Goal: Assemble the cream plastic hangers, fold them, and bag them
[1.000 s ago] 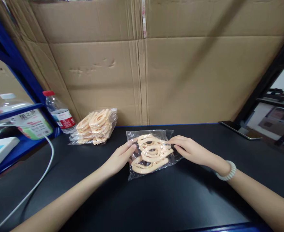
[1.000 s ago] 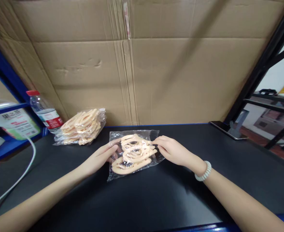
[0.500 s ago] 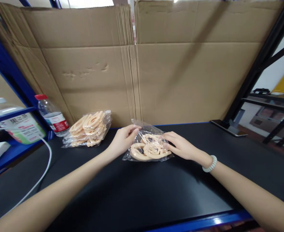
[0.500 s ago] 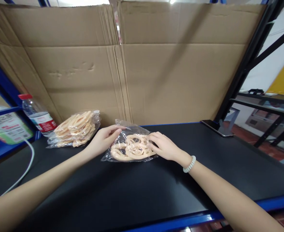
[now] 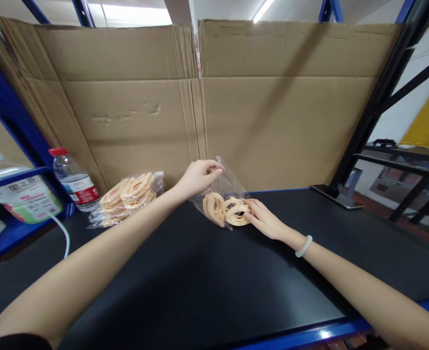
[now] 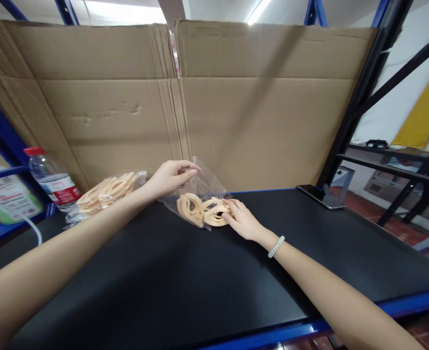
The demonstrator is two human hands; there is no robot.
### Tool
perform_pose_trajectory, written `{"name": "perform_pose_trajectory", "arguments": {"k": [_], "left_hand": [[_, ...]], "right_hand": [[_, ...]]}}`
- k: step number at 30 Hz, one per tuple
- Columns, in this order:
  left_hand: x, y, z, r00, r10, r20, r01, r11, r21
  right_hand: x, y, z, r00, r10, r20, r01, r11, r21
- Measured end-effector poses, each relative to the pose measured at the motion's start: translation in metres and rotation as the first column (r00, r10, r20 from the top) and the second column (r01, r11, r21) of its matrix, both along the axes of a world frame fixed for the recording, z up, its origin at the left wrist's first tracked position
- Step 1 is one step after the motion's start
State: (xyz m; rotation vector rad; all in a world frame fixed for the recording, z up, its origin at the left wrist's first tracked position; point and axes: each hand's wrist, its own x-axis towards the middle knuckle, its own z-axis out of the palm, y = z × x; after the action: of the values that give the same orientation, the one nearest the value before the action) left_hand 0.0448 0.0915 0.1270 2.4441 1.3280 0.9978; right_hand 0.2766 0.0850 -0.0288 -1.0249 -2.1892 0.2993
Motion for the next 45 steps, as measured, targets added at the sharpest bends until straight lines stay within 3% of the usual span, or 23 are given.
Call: {"name": "perform_pose_trajectory", "arguments": {"k": [7, 14, 18, 23, 27, 30, 35, 37, 42, 45], "left_hand": [[-0.007, 0.001, 0.021, 0.999, -0.028, 0.038, 0.025, 0.996, 0.083], [-0.035, 0.007, 0.045, 0.997, 0.042, 0.064, -0.053, 0.981, 0.186], [-0.075, 0.014, 0.06, 0.984, 0.177, 0.02, -0.176, 0.955, 0.239], [-0.157, 0.026, 0.067, 0.91, 0.413, -0.02, -0.406, 0.902, 0.15], [-0.223, 0.034, 0.054, 0.81, 0.586, -0.022, -0.585, 0.811, 0.024], [-0.258, 0.037, 0.039, 0.715, 0.699, -0.018, -0.699, 0.715, -0.004], [-0.272, 0.044, 0.017, 0.585, 0.811, 0.006, -0.808, 0.582, 0.095], [-0.264, 0.047, 0.004, 0.61, 0.792, -0.023, -0.783, 0.607, 0.135], [-0.234, 0.05, -0.034, 0.79, 0.573, -0.219, -0.568, 0.818, 0.092], [-0.225, 0.05, -0.048, 0.83, 0.48, -0.284, -0.488, 0.872, 0.046]], "right_hand": [[0.002, 0.006, -0.007, 0.992, -0.105, 0.076, 0.107, 0.994, -0.027], [0.005, 0.008, -0.009, 0.985, -0.146, 0.089, 0.148, 0.989, -0.019], [0.004, 0.007, -0.01, 0.985, -0.136, 0.103, 0.141, 0.989, -0.043], [0.003, 0.008, -0.017, 0.988, -0.125, 0.089, 0.13, 0.991, -0.044], [0.0, 0.01, -0.02, 0.99, -0.109, 0.095, 0.113, 0.993, -0.041], [-0.002, 0.01, -0.02, 0.988, -0.124, 0.095, 0.129, 0.991, -0.045], [-0.003, 0.011, -0.024, 0.985, -0.146, 0.097, 0.152, 0.987, -0.057], [-0.003, 0.01, -0.023, 0.983, -0.149, 0.111, 0.156, 0.986, -0.054], [-0.005, -0.005, -0.007, 0.968, -0.049, 0.247, 0.069, 0.995, -0.072], [-0.009, -0.017, 0.005, 0.939, 0.06, 0.337, -0.015, 0.991, -0.134]]}}
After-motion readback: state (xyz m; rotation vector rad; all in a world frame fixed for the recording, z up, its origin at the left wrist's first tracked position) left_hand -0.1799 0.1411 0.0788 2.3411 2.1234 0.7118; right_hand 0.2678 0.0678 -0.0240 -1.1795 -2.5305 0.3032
